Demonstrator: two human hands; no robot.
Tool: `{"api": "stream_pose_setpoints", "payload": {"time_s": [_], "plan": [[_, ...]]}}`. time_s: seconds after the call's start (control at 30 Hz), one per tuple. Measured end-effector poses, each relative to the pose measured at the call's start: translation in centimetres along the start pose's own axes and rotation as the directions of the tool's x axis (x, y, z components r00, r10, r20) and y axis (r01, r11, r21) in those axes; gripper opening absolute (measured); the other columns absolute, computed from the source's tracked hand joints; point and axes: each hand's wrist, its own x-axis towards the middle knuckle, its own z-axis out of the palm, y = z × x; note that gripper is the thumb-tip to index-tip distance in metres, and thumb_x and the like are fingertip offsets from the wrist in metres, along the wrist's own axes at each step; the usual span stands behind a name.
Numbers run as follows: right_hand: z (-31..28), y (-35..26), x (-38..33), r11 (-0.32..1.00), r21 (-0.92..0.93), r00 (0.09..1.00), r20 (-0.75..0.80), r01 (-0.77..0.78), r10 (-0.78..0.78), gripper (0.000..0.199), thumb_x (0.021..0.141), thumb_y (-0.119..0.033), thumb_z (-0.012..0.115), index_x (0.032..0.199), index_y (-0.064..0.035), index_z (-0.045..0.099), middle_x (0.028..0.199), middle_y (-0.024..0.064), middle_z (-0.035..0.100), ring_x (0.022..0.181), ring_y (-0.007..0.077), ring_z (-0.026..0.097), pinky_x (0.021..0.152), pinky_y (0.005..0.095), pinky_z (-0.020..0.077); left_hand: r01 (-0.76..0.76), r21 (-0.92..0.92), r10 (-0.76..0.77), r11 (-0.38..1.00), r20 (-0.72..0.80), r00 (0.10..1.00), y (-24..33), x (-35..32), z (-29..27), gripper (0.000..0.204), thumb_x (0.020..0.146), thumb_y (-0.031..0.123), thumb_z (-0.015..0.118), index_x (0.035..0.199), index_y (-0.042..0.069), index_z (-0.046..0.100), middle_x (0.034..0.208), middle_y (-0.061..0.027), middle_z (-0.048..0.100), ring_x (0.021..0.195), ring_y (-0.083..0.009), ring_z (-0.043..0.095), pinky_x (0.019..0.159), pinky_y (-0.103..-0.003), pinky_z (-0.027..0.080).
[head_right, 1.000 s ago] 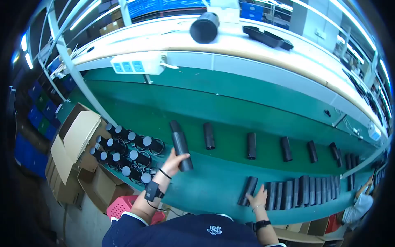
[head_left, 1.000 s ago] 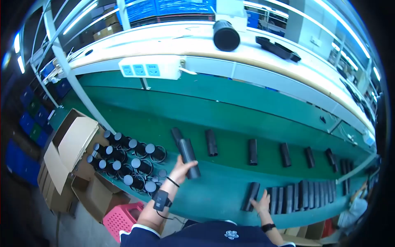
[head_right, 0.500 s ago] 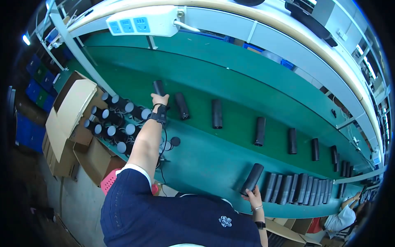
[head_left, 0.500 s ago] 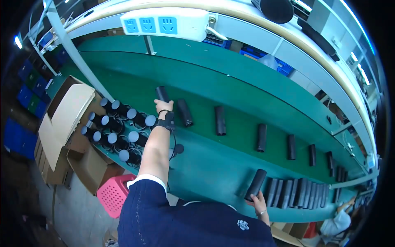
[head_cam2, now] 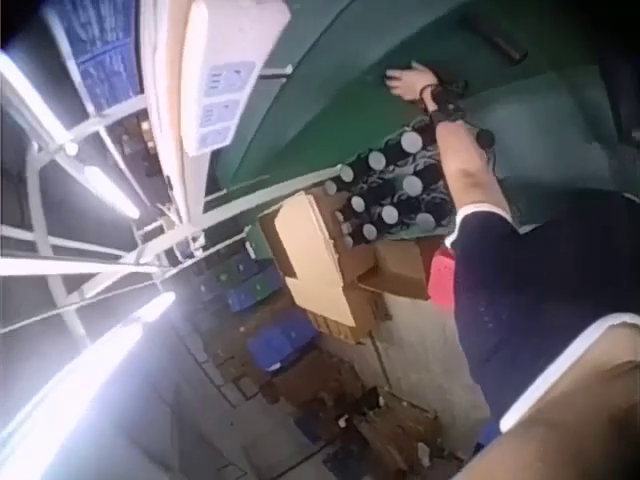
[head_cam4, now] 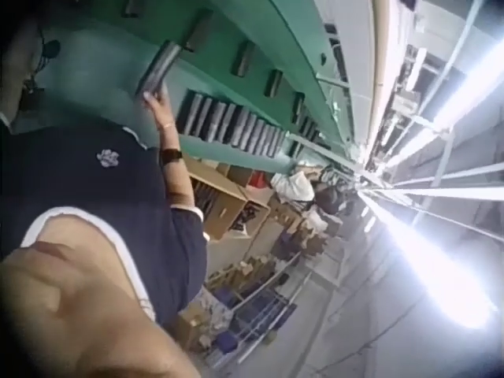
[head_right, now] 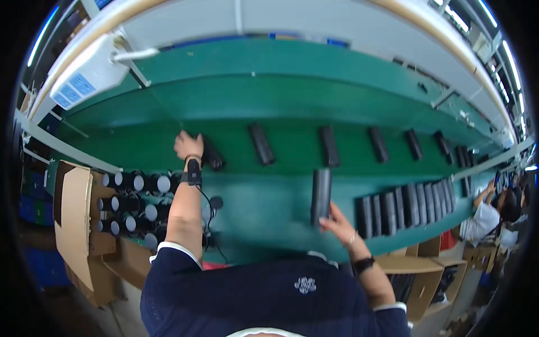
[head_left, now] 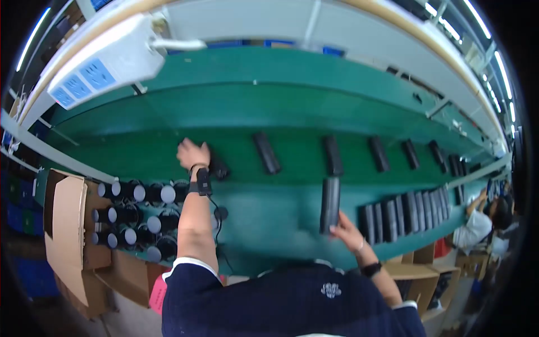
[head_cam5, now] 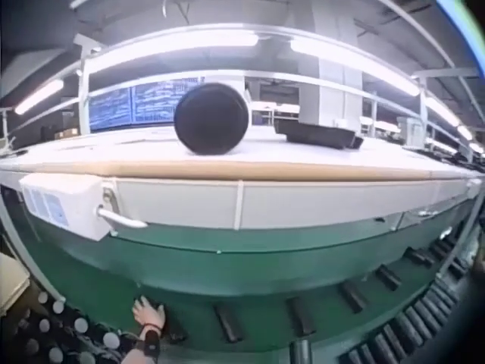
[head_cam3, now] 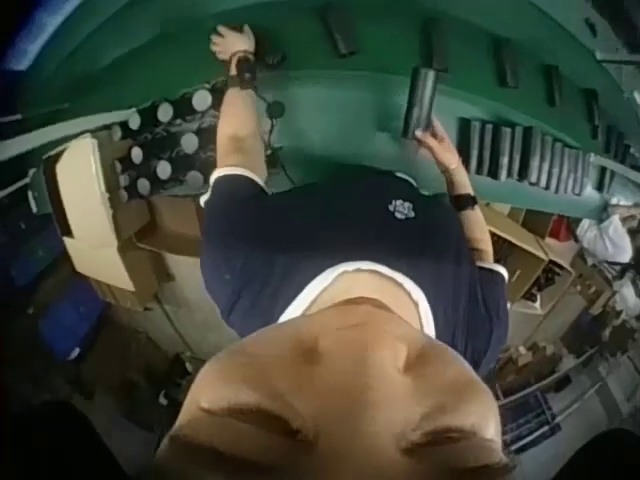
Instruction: The person picks up a black cylinder, applies a small strip of tape to it by hand, and places it on the green table. After repeating this process, the person gathers several cylinders and places them into a cardboard box.
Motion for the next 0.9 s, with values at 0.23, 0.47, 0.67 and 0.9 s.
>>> {"api": "stream_pose_setpoints", "payload": {"time_s": [0.23,0.47,0.67,0.9], "plan": [[4.7,-0.9,5.1,0.938,-0.207,0.960,0.082,0.278,-0.267,0.084,0.078,0.000,0.070,0.149,-0.0091,0.027,0.139,0.0102,0.045,0.122,0.0222,0.050,0.094,0.0355,0.0481,0.681,-0.724,0.882,0.113,0.388,0.267,7.5,-21.2,-8.8,0.078,0.074,0.011,0.081,0.138,0.003,0.037,0.128,-0.0072,0.052,0.116,-0.0172,0.051,0.099,-0.034,0.043],[5.8,-5.1,2.2,0.918,0.007,0.910,0.123,0.397,-0.395,0.065,0.079,-0.016,0.072,0.138,-0.0076,0.048,0.105,0.0035,0.046,0.094,0.0119,0.051,0.077,0.0261,0.0448,0.226,-0.935,0.818,0.273,0.349,0.457,4.2,-25.5,-13.8,0.067,0.067,0.004,0.077,0.126,0.006,0.046,0.124,-0.0104,0.051,0.119,-0.0257,0.050,0.099,-0.036,0.043],[7.5,-5.4,2.8,0.736,-0.304,0.795,0.187,0.605,-0.577,0.047,0.070,-0.022,0.083,0.113,-0.0095,0.068,0.086,0.0007,0.052,0.077,0.0111,0.050,0.064,0.0244,0.0428,-0.098,-0.957,0.845,0.272,0.189,0.500,3.7,-28.2,-13.2,0.067,0.068,0.008,0.075,0.127,0.005,0.044,0.126,-0.0149,0.050,0.121,-0.0325,0.049,0.102,-0.041,0.040],[3.7,-2.4,5.5,0.990,0.140,0.972,0.227,0.022,-0.054,0.041,0.096,-0.040,0.054,0.107,-0.0048,0.071,0.080,-0.0009,0.062,0.074,0.0086,0.054,0.064,0.0253,0.0448,0.117,-0.968,0.810,0.222,0.250,0.530,3.9,-29.7,-14.2,0.059,0.075,0.012,0.076,0.125,0.004,0.047,0.125,-0.0115,0.052,0.115,-0.0252,0.052,0.100,-0.038,0.042]]}}
